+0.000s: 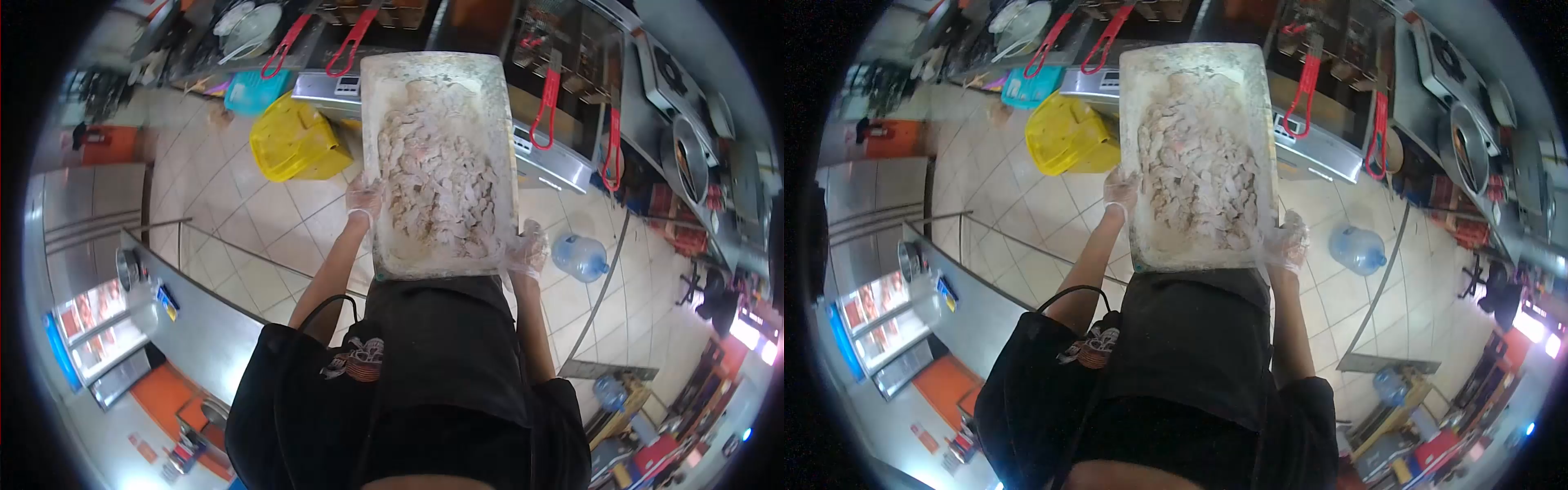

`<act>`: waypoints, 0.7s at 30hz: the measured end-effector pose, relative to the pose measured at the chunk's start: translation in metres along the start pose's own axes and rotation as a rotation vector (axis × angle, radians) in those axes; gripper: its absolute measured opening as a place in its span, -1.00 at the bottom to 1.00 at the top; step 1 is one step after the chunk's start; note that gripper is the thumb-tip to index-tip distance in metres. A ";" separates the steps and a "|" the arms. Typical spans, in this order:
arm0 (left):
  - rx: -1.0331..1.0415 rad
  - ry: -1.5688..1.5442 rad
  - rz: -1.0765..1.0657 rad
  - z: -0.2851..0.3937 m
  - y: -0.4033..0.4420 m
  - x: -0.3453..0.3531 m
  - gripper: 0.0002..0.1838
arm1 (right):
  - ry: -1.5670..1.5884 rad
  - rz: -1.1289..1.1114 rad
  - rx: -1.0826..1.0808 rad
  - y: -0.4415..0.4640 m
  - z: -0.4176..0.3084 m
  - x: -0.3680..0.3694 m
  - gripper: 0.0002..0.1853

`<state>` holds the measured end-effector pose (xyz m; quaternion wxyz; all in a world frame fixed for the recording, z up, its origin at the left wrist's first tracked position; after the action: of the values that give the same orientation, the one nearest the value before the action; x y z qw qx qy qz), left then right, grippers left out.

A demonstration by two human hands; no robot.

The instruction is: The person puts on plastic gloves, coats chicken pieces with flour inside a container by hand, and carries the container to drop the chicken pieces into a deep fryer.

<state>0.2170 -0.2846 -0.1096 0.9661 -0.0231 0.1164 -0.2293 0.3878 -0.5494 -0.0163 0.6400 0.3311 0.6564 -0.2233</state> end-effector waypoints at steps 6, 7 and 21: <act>0.100 0.259 0.010 -0.015 0.003 0.005 -0.75 | 0.161 -0.021 -0.311 0.083 -0.083 0.004 -0.46; 0.099 0.272 0.022 -0.010 0.000 0.003 -0.75 | 0.188 -0.055 -0.416 0.094 -0.108 0.008 -0.42; -0.050 0.118 -0.005 -0.002 0.000 0.009 -0.77 | 0.179 -0.818 -0.514 0.192 -0.122 0.089 -0.31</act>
<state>0.2241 -0.2888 -0.1131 0.9561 -0.0340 0.1788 -0.2297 0.4445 -0.3181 -0.0689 0.5021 -0.1046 0.8189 -0.2576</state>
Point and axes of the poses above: each hand's wrist, its own y-axis towards the middle knuckle, its own x-axis out of the palm, z = x × y, the point moved 2 cm from there along y, towards the middle knuckle, and after that the axes turned 1 degree about -y, right-handed, at the moved point
